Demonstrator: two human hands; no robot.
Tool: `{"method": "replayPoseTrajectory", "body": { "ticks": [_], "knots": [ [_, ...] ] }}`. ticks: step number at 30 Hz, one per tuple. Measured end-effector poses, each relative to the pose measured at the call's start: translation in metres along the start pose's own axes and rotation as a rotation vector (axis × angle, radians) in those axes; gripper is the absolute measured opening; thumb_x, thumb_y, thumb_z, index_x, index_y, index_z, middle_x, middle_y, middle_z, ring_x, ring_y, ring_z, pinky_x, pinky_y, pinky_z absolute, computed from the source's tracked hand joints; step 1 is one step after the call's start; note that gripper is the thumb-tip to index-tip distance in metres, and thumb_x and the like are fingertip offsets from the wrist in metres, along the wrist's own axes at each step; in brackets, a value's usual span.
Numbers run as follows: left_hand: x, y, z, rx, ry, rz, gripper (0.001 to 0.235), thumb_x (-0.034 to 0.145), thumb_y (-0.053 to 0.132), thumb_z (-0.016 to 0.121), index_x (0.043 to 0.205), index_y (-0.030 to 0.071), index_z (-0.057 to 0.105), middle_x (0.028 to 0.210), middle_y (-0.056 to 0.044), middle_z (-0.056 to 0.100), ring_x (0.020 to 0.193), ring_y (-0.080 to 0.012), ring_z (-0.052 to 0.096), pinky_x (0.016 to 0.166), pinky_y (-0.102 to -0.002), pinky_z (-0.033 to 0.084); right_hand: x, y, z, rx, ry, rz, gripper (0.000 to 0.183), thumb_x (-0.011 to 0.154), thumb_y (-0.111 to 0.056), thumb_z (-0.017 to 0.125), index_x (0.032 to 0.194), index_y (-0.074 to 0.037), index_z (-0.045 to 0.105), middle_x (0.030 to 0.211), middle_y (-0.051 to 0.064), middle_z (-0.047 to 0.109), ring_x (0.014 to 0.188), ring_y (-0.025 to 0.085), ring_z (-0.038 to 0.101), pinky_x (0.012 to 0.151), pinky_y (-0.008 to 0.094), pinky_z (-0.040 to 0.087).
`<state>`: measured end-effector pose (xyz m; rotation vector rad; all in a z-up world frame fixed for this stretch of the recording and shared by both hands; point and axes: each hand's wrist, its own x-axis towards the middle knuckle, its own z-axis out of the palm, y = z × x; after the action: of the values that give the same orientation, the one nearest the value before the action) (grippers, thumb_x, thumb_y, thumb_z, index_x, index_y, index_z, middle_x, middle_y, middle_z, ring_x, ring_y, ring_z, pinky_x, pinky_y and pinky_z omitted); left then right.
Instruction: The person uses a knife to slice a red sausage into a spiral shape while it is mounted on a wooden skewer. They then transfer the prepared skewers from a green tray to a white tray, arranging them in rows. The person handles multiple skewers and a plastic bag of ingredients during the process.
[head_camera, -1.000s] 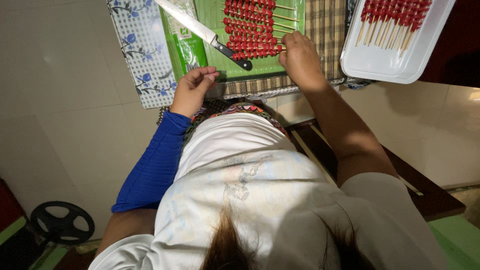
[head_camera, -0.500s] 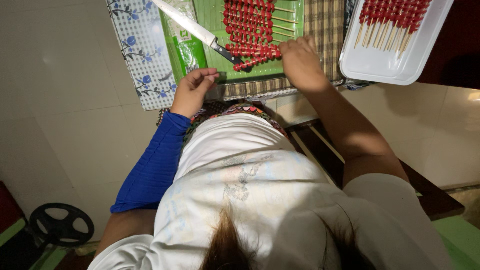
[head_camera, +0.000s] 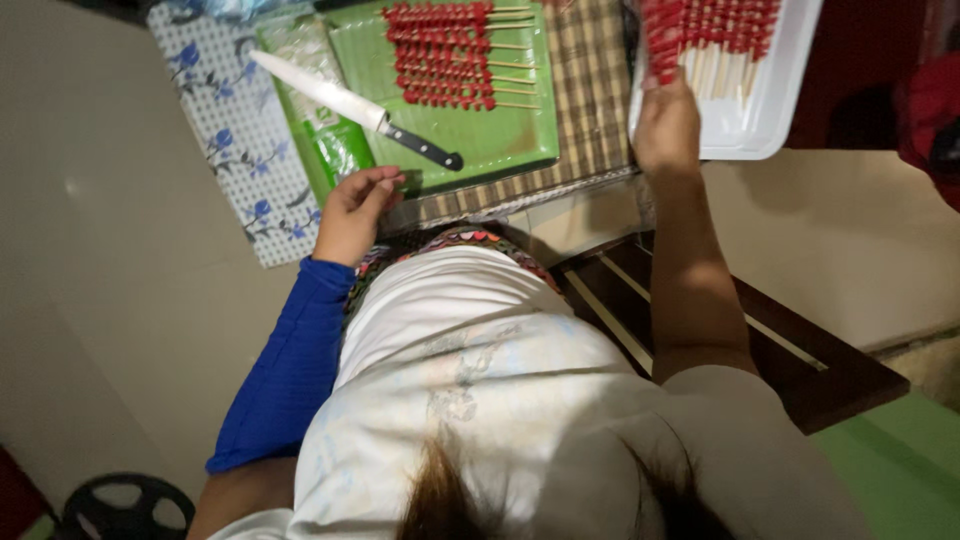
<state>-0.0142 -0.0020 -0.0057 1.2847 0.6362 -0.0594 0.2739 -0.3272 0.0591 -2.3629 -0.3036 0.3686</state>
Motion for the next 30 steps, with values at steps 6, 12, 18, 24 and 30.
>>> {"method": "replayPoseTrajectory", "body": {
  "ticks": [6,12,18,24,30],
  "knots": [
    [0.005,0.003,0.005,-0.005,-0.015,-0.03,0.028,0.105,0.012,0.058,0.129,-0.001,0.065,0.12,-0.009,0.073,0.102,-0.0145,0.07,0.092,-0.028,0.056,0.037,0.079,-0.004,-0.033,0.235,0.019,0.027,0.112,-0.009,0.041,0.128,0.005,0.057,0.116,0.021,0.071,0.107,0.027,0.069,0.093,0.04,0.054],
    [0.004,0.01,0.006,0.022,-0.02,-0.035,0.027,0.105,0.012,0.06,0.128,-0.001,0.065,0.12,-0.009,0.074,0.099,-0.0134,0.069,0.091,-0.028,0.056,0.078,0.095,0.02,-0.065,0.264,0.288,0.031,0.109,-0.01,0.045,0.133,0.006,0.054,0.113,0.022,0.072,0.104,0.032,0.07,0.088,0.041,0.055],
    [0.002,0.01,0.0,-0.016,0.017,-0.064,0.029,0.104,0.012,0.061,0.129,-0.002,0.064,0.121,-0.009,0.073,0.1,-0.013,0.069,0.092,-0.027,0.056,0.067,0.076,0.012,-0.202,0.295,-0.049,0.042,0.097,-0.011,0.077,0.126,0.013,0.059,0.119,0.031,0.066,0.11,0.04,0.065,0.094,0.045,0.053],
    [0.003,0.012,0.001,-0.022,0.011,-0.076,0.03,0.103,0.013,0.061,0.129,-0.001,0.064,0.122,-0.009,0.073,0.101,-0.0136,0.07,0.093,-0.028,0.056,0.049,0.051,-0.013,0.045,0.16,0.349,0.024,0.101,-0.009,0.061,0.121,0.004,0.066,0.108,0.017,0.072,0.096,0.02,0.071,0.089,0.029,0.061],
    [0.012,0.015,0.008,0.054,-0.032,-0.058,0.03,0.104,0.014,0.061,0.129,-0.002,0.065,0.12,-0.01,0.073,0.099,-0.0141,0.069,0.091,-0.028,0.056,0.054,0.083,-0.025,0.001,0.301,0.205,0.022,0.101,0.001,0.055,0.115,0.005,0.071,0.098,0.012,0.075,0.085,0.015,0.07,0.076,0.028,0.057]
  ]
}}
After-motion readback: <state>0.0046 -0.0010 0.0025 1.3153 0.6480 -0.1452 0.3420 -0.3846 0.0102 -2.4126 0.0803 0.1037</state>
